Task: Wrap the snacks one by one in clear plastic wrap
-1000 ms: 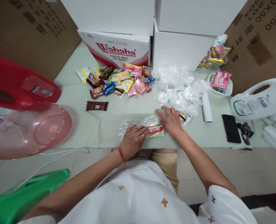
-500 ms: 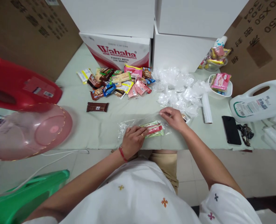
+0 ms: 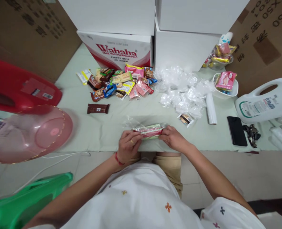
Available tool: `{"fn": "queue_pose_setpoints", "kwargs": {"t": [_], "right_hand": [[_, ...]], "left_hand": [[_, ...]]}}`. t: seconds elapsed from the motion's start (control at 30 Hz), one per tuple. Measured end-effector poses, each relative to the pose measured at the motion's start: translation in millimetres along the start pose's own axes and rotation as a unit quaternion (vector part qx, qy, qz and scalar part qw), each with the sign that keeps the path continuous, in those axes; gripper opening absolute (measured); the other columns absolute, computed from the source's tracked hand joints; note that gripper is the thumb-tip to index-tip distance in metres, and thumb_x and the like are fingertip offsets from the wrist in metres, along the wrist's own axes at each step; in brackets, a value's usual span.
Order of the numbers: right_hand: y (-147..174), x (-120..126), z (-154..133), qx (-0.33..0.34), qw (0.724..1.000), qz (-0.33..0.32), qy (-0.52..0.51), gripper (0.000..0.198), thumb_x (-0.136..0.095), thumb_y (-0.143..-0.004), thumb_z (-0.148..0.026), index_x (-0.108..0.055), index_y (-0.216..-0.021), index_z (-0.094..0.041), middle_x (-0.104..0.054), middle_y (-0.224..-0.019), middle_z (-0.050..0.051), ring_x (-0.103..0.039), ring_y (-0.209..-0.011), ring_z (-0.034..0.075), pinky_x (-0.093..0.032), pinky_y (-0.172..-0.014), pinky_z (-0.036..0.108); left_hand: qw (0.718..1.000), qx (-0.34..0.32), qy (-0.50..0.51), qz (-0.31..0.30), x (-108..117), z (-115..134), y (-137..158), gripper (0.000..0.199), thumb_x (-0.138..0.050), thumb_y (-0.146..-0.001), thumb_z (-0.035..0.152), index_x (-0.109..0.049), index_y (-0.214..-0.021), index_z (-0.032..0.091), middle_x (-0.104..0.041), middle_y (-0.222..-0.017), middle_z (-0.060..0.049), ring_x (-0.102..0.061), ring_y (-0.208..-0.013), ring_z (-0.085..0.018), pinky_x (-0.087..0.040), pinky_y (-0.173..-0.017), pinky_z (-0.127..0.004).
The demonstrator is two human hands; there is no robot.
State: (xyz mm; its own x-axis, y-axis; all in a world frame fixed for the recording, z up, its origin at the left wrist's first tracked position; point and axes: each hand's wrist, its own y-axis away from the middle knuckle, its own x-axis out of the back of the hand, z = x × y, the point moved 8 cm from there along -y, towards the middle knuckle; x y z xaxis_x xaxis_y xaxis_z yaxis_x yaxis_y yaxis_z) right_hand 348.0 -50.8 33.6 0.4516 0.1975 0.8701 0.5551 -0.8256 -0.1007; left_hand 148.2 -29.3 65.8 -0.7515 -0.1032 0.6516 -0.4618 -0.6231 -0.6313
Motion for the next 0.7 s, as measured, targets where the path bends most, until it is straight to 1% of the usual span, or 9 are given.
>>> {"fn": "queue_pose_setpoints", "kwargs": {"t": [0.1,0.17,0.23,0.33,0.4,0.47,0.53,0.6,0.7], "right_hand": [[-1,0,-1,0.0,1.0,0.002,0.003,0.026,-0.048,-0.105,-0.021,-0.074,-0.107,-0.022,-0.066,-0.094,0.009,-0.049,-0.088,0.023,-0.041,-0.079,0.036],[-2,1,-2,0.0,1.0,0.004,0.006,0.026,-0.048,-0.105,-0.02,-0.074,-0.107,-0.021,-0.065,-0.094,0.009,-0.048,-0.088,0.023,-0.04,-0.079,0.036],[-1,2,-3,0.0,1.0,0.006,0.01,0.026,-0.048,-0.105,-0.02,-0.074,-0.106,-0.021,-0.065,-0.093,0.009,-0.048,-0.089,0.023,-0.04,-0.079,0.036],[-1,1,-3,-0.004,1.0,0.008,0.02,0.026,-0.048,-0.105,-0.02,-0.074,-0.105,-0.021,-0.064,-0.092,0.009,-0.048,-0.089,0.023,-0.039,-0.079,0.036],[-1,1,-2,-0.012,1.0,0.008,0.026,0.024,-0.049,-0.105,-0.021,-0.073,-0.107,-0.021,-0.065,-0.095,0.009,-0.049,-0.09,0.023,-0.039,-0.079,0.036],[-1,0,-1,-0.021,0.999,0.007,0.031,0.022,-0.05,-0.104,-0.019,-0.072,-0.109,-0.021,-0.065,-0.098,0.01,-0.05,-0.091,0.024,-0.038,-0.079,0.036],[-3,0,-1,-0.028,0.999,0.004,0.03,0.021,-0.051,-0.102,-0.016,-0.069,-0.111,-0.02,-0.066,-0.1,0.01,-0.05,-0.091,0.024,-0.039,-0.079,0.036],[-5,0,-2,-0.032,0.999,0.0,0.018,0.021,-0.05,-0.1,-0.012,-0.067,-0.11,-0.019,-0.065,-0.1,0.01,-0.05,-0.091,0.024,-0.039,-0.079,0.035],[-9,0,-3,-0.036,0.999,-0.006,0.0,0.019,-0.05,-0.097,-0.008,-0.065,-0.103,-0.019,-0.064,-0.099,0.009,-0.049,-0.09,0.023,-0.04,-0.08,0.035]], "left_hand": [[0.995,0.038,-0.054,0.078,23,-11,-2,0.016,-0.068,-0.092,0.019,-0.067,-0.107,0.023,-0.07,-0.1,-0.008,-0.06,-0.094,-0.022,-0.045,-0.087,-0.039],[0.989,0.042,-0.115,0.081,27,-14,-8,0.025,-0.072,-0.091,0.025,-0.068,-0.116,0.024,-0.065,-0.113,-0.013,-0.056,-0.107,-0.027,-0.042,-0.092,-0.044],[0.988,0.021,-0.148,0.046,22,-14,-17,0.027,-0.071,-0.092,0.029,-0.071,-0.119,0.03,-0.063,-0.124,-0.013,-0.051,-0.117,-0.031,-0.037,-0.096,-0.047],[0.987,-0.044,-0.154,0.013,16,-8,-33,0.013,-0.068,-0.094,0.028,-0.076,-0.101,0.035,-0.067,-0.124,-0.008,-0.047,-0.118,-0.03,-0.031,-0.096,-0.049],[0.986,-0.076,-0.146,-0.008,14,-10,-46,0.011,-0.066,-0.095,0.027,-0.075,-0.093,0.032,-0.071,-0.117,-0.006,-0.049,-0.115,-0.029,-0.029,-0.095,-0.049],[0.983,-0.098,-0.142,-0.064,10,-18,-62,0.014,-0.061,-0.097,0.025,-0.074,-0.091,0.028,-0.073,-0.105,-0.006,-0.053,-0.111,-0.027,-0.029,-0.094,-0.049],[0.97,-0.133,-0.15,-0.137,4,-26,-77,0.018,-0.057,-0.099,0.022,-0.072,-0.089,0.025,-0.07,-0.088,-0.005,-0.057,-0.097,-0.024,-0.032,-0.09,-0.047],[0.952,-0.165,-0.177,-0.187,2,-34,-90,0.022,-0.054,-0.099,0.018,-0.07,-0.085,0.022,-0.066,-0.076,-0.004,-0.056,-0.084,-0.022,-0.034,-0.085,-0.045],[0.932,-0.204,-0.223,-0.199,11,-34,-105,0.025,-0.05,-0.099,0.015,-0.069,-0.084,0.021,-0.065,-0.075,-0.004,-0.056,-0.081,-0.022,-0.037,-0.081,-0.044]]}}
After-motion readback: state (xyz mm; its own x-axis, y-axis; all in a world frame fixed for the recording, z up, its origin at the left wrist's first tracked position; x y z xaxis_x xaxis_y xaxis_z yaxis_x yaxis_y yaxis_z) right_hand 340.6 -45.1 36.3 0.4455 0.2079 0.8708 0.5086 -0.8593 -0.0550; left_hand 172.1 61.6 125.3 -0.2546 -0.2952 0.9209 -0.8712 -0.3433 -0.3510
